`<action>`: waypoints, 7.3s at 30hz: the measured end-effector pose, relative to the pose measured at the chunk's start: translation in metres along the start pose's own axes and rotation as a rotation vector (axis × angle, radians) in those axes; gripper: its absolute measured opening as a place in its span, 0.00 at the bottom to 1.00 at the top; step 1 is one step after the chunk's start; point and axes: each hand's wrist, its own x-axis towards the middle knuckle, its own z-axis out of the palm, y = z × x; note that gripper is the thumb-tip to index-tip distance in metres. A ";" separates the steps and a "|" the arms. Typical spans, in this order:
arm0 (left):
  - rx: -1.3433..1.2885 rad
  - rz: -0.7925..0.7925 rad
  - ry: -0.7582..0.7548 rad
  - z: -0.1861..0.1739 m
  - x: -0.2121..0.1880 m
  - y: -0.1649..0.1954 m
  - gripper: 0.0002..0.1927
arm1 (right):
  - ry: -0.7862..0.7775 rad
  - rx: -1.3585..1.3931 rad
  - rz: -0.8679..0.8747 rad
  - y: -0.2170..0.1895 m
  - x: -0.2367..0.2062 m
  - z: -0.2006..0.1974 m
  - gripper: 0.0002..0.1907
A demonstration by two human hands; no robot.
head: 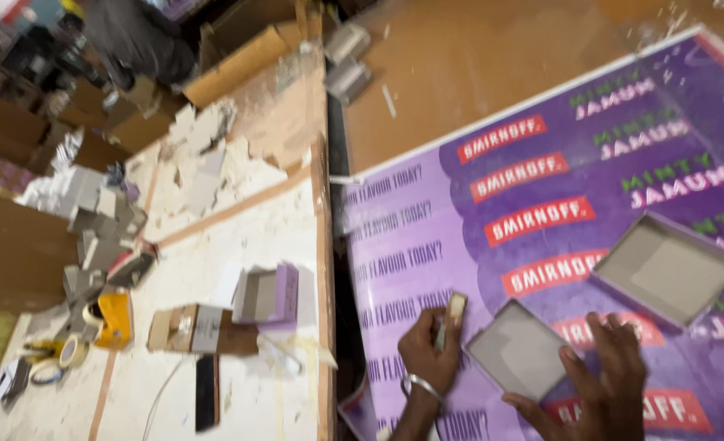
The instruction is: The person assembles small purple cardboard boxes by folding the flaps and pressing the edges to form the shape. They handle each box individually, folding and tucking the sides, then place the finished boxes on the table.
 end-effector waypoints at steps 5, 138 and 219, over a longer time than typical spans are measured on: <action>-0.026 0.023 0.000 0.001 -0.005 0.002 0.12 | 0.222 -0.012 -0.131 -0.004 0.003 -0.025 0.50; -0.083 -0.031 -0.029 -0.020 0.000 -0.014 0.13 | -0.257 0.236 0.546 -0.012 -0.018 0.035 0.13; -0.147 -0.047 0.007 -0.029 0.000 -0.006 0.13 | -1.157 0.846 -0.677 -0.084 0.255 -0.088 0.16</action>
